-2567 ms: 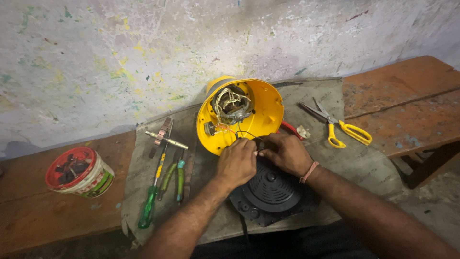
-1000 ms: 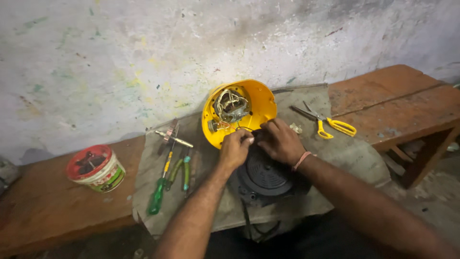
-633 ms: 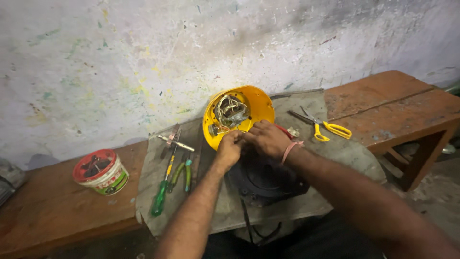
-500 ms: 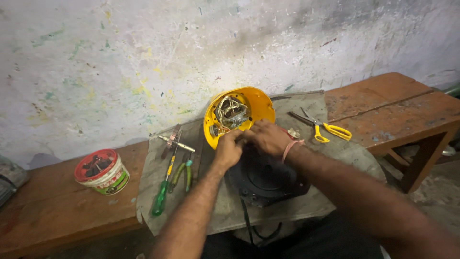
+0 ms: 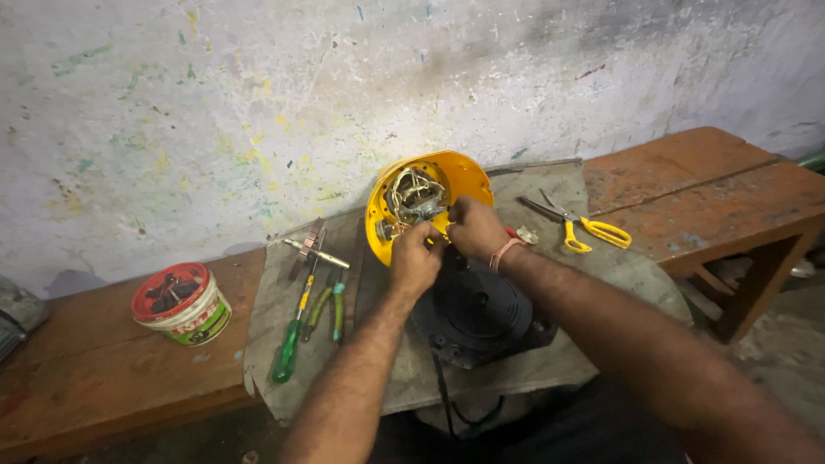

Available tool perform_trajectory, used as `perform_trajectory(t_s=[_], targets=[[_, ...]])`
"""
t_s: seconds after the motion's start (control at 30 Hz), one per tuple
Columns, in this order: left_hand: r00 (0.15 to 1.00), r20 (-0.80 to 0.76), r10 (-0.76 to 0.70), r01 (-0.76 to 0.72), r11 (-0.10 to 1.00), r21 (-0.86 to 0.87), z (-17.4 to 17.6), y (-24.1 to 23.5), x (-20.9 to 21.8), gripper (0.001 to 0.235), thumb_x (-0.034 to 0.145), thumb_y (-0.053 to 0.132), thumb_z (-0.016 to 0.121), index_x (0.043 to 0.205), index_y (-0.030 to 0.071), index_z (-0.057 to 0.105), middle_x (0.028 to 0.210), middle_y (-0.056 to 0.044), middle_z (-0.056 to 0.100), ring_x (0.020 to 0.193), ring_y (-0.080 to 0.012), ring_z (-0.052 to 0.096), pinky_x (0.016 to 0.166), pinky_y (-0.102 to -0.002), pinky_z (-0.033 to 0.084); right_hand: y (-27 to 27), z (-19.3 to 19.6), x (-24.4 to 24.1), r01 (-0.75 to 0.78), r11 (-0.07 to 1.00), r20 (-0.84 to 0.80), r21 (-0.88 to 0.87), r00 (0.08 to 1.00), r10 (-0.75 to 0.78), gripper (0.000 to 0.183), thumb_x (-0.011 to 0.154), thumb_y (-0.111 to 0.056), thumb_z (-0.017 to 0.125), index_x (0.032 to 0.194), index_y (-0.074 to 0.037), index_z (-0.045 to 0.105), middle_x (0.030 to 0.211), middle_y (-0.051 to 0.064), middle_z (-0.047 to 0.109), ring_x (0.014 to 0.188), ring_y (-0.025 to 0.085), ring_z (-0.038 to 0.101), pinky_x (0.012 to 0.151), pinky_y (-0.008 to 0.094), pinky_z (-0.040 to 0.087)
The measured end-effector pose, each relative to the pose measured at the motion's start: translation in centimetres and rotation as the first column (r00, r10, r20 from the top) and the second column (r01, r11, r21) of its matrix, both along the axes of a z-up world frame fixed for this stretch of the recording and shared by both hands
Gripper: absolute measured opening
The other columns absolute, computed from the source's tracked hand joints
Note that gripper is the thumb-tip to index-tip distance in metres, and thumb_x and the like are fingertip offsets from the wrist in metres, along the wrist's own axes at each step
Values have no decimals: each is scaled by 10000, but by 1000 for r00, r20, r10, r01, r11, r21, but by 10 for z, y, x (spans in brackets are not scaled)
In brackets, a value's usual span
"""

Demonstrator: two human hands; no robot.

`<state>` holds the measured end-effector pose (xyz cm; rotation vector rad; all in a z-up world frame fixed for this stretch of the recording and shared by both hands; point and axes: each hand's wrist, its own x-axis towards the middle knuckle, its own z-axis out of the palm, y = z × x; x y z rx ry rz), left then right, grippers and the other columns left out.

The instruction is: The person disassembles the base of a yellow blender, removes internal components, and uses pliers to strip a wire before reassembling the bottom plate.

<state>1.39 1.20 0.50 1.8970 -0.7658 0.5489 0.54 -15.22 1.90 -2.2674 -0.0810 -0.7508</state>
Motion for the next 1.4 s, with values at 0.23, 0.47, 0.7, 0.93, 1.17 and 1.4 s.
perform_trajectory(t_s=[0.23,0.47,0.7,0.93,1.17,1.4], targets=[[984,132,-116,108,992,66,-2,7,-5,107,820,26,727,924,8,745,917,-182,727,863,-349,714,752,-416,556,-5,-17,6,10,996,3,-85,1000,-9,224,795,-112,697,994,-11,673,897,269,720,896,460,693,794,510,541],[987,-150,-66,71,997,29,-8,5,-8,126,849,95,745,951,26,772,811,-154,766,718,-275,757,684,-369,581,-32,-34,7,74,971,-32,227,997,-68,253,836,-198,742,1003,-15,692,872,207,718,814,361,725,748,443,562],[981,-166,-97,109,992,62,-25,9,-5,145,834,120,751,945,28,750,823,-138,771,747,-243,778,704,-355,596,-21,-21,-74,-271,953,227,-137,928,296,420,749,-116,759,1135,-10,635,1043,200,640,1000,399,625,852,453,512],[984,-173,-27,47,993,111,-29,1,-7,129,843,116,758,934,27,738,833,-157,758,770,-292,755,721,-387,577,-11,-7,-66,-218,908,198,-357,933,302,216,811,-155,777,1020,-138,729,980,114,664,1000,340,626,866,446,507],[987,-145,-64,77,993,86,-34,6,-3,115,862,85,721,954,16,723,872,-170,761,816,-300,761,741,-390,580,-14,1,-58,-244,807,165,-538,908,385,172,823,-160,702,984,-106,731,951,95,664,925,330,613,815,436,501],[993,-75,-88,97,987,127,-24,11,-4,101,840,70,721,925,16,711,885,-174,742,842,-331,738,747,-410,567,-23,16,-56,-315,653,106,-689,848,520,336,747,-146,635,1067,-124,734,1056,69,663,1016,310,579,889,427,481]])
